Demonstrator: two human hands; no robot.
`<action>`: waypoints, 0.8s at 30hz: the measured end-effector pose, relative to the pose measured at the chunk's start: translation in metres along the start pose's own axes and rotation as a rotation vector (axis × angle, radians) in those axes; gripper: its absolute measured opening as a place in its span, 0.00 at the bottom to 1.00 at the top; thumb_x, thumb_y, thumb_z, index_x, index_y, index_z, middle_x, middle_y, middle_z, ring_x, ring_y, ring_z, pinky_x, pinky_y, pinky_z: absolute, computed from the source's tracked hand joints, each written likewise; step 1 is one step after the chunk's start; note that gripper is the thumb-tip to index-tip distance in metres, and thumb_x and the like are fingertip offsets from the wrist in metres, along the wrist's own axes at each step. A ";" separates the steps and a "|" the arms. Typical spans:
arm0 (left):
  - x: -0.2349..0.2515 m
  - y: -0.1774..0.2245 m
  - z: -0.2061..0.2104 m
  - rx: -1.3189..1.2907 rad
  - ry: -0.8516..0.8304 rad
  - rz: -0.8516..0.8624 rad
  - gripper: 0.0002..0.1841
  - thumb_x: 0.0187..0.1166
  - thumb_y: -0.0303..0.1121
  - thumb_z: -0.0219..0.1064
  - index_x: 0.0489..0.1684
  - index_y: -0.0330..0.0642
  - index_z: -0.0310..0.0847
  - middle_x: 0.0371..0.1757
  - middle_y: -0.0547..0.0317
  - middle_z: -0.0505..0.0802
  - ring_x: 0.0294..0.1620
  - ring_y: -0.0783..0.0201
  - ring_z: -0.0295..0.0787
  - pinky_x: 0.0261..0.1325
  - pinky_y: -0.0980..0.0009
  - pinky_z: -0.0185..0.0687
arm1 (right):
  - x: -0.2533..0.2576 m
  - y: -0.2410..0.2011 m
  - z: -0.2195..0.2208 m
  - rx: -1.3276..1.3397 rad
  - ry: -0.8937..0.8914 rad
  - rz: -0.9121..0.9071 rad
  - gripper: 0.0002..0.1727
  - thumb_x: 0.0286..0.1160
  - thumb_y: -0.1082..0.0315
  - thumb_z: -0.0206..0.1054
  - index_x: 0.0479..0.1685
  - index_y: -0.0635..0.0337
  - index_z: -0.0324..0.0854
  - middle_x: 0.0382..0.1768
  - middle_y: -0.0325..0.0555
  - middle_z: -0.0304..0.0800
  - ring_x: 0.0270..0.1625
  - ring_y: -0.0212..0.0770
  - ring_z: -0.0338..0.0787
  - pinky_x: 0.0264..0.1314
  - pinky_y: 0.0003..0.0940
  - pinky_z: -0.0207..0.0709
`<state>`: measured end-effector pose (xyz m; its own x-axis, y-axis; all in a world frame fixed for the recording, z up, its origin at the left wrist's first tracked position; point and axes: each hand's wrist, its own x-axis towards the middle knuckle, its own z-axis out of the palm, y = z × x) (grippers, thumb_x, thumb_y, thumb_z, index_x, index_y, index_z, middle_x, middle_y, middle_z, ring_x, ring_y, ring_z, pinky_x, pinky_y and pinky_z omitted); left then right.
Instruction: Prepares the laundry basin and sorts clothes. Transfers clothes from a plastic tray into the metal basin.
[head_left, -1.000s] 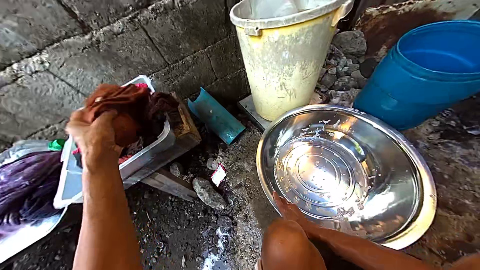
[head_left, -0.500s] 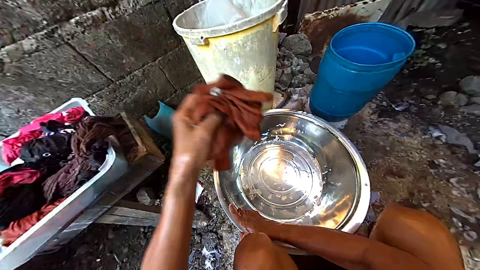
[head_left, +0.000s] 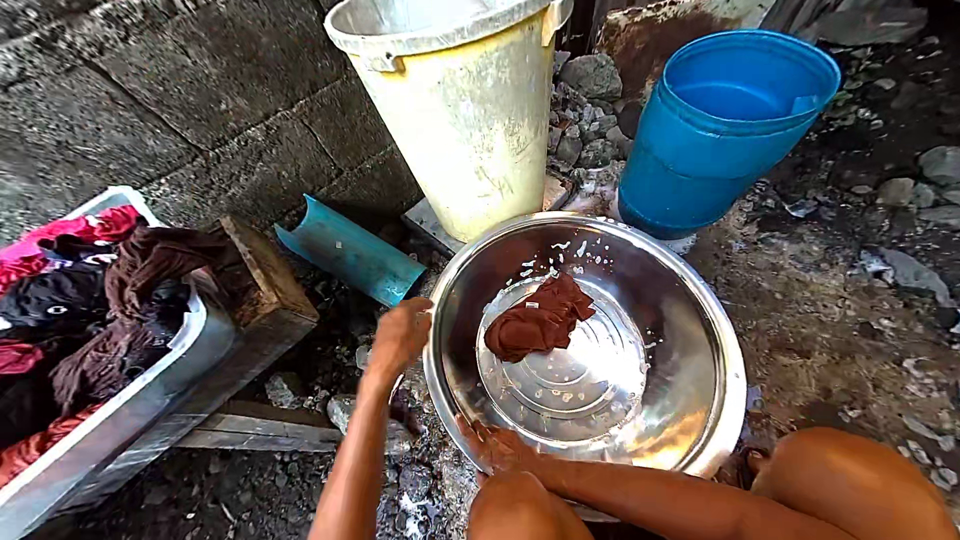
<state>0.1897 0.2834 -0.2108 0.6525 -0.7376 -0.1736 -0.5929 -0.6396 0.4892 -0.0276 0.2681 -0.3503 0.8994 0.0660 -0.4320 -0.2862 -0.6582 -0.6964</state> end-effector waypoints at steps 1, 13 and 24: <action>-0.016 -0.007 -0.026 -0.020 0.088 0.020 0.16 0.90 0.34 0.59 0.68 0.39 0.84 0.63 0.42 0.91 0.61 0.45 0.91 0.67 0.41 0.82 | -0.003 0.001 0.004 0.012 0.039 0.017 0.48 0.82 0.64 0.65 0.98 0.54 0.38 0.86 0.70 0.64 0.80 0.69 0.76 0.79 0.64 0.71; -0.153 -0.137 -0.246 0.004 1.122 -0.505 0.25 0.86 0.39 0.61 0.73 0.28 0.75 0.73 0.22 0.79 0.77 0.26 0.71 0.78 0.30 0.62 | -0.001 0.031 0.016 0.030 0.255 -0.252 0.54 0.74 0.43 0.69 0.94 0.67 0.49 0.86 0.69 0.67 0.78 0.68 0.79 0.80 0.63 0.71; -0.124 -0.222 -0.260 0.049 0.800 -0.589 0.39 0.72 0.41 0.79 0.85 0.40 0.67 0.72 0.21 0.80 0.75 0.22 0.73 0.74 0.23 0.63 | -0.010 0.004 0.004 -0.102 0.116 -0.103 0.48 0.78 0.57 0.62 0.95 0.67 0.41 0.88 0.71 0.60 0.82 0.68 0.76 0.82 0.61 0.69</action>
<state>0.3631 0.5735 -0.0762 0.9645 0.0525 0.2588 -0.0786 -0.8786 0.4710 -0.0394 0.2675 -0.3513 0.9559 0.0541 -0.2887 -0.1609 -0.7256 -0.6690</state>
